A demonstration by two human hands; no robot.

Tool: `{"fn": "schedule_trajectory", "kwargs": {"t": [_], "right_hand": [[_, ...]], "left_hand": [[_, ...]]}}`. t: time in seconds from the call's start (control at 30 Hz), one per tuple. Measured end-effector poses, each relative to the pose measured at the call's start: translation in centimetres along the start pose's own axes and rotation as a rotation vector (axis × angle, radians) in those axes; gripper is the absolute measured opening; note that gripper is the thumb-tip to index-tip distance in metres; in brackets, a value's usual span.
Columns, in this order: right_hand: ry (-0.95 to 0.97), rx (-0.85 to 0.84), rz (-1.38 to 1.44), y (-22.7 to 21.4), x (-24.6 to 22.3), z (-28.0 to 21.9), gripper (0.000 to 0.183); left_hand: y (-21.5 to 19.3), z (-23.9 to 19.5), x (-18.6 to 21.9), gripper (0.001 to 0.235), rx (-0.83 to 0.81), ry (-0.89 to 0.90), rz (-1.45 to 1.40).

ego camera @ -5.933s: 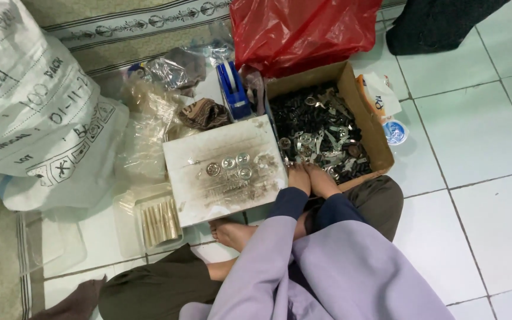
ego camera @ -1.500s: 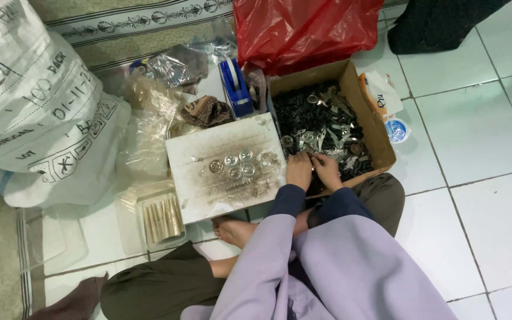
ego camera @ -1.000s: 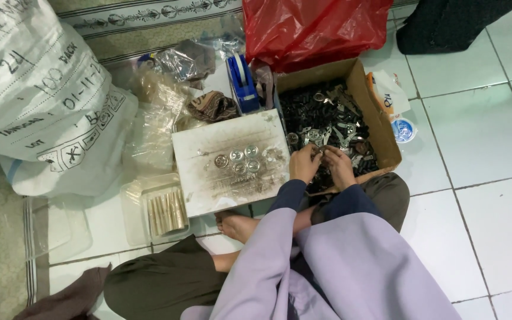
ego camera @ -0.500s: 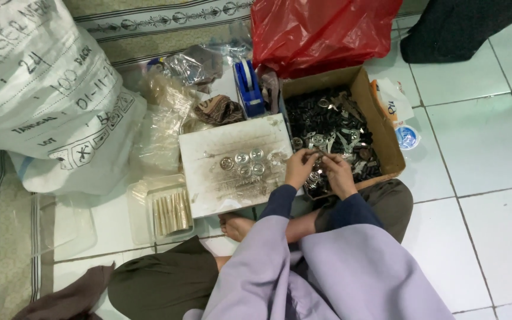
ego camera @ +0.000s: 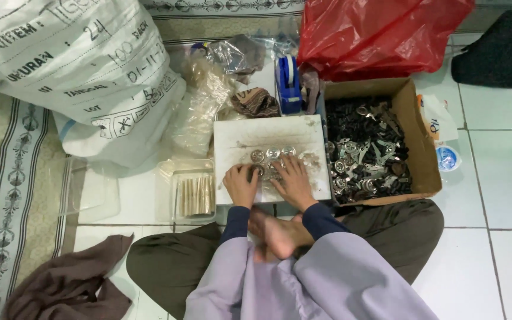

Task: Packing small metal buckles into plastic bags while sitting on the floor

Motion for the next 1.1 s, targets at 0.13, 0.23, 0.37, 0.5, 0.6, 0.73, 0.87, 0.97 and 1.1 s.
{"fn": "schedule_trajectory", "kwargs": {"t": [0.13,0.23,0.37,0.5,0.6,0.73,0.87,0.97,1.1], "right_hand": [[0.017,-0.138,-0.130,1.8,0.3,-0.5,0.057],[0.033,-0.155,-0.130,1.6,0.3,-0.6,0.055],[0.043,-0.160,-0.148,1.5,-0.1,-0.5,0.054],[0.060,-0.157,-0.178,2.2,0.4,-0.8,0.055],[0.057,-0.157,-0.200,2.3,0.4,-0.8,0.055],[0.059,-0.158,-0.214,2.3,0.4,-0.9,0.057],[0.067,-0.142,-0.195,2.4,0.4,-0.9,0.059],[0.060,-0.100,-0.175,2.5,0.4,-0.8,0.062],[0.091,0.007,0.081,1.0,0.9,-1.1,0.064]], "left_hand": [[1.0,-0.1,1.1,0.040,0.079,0.103,0.109],[0.2,-0.2,2.3,0.037,0.132,0.203,0.149],[0.6,-0.2,1.9,0.038,0.121,0.193,0.157],[1.8,-0.5,1.1,0.041,0.104,0.184,0.154],[1.1,-0.6,1.6,0.051,0.098,0.181,0.101],[0.8,-0.6,1.8,0.055,0.118,0.198,0.110],[0.8,-0.6,1.8,0.052,0.114,0.184,0.103],[0.8,-0.5,1.7,0.052,0.108,0.180,0.084],[0.7,-0.6,1.5,0.064,0.123,0.166,0.018]]}}
Point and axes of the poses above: each hand's wrist, its own z-axis towards the middle knuckle, its own y-axis out of the palm, x = y × z, the point moved 6 cm from there along z, towards the middle knuckle, and after that the axes turned 1 degree about y, right-handed, at the moved point
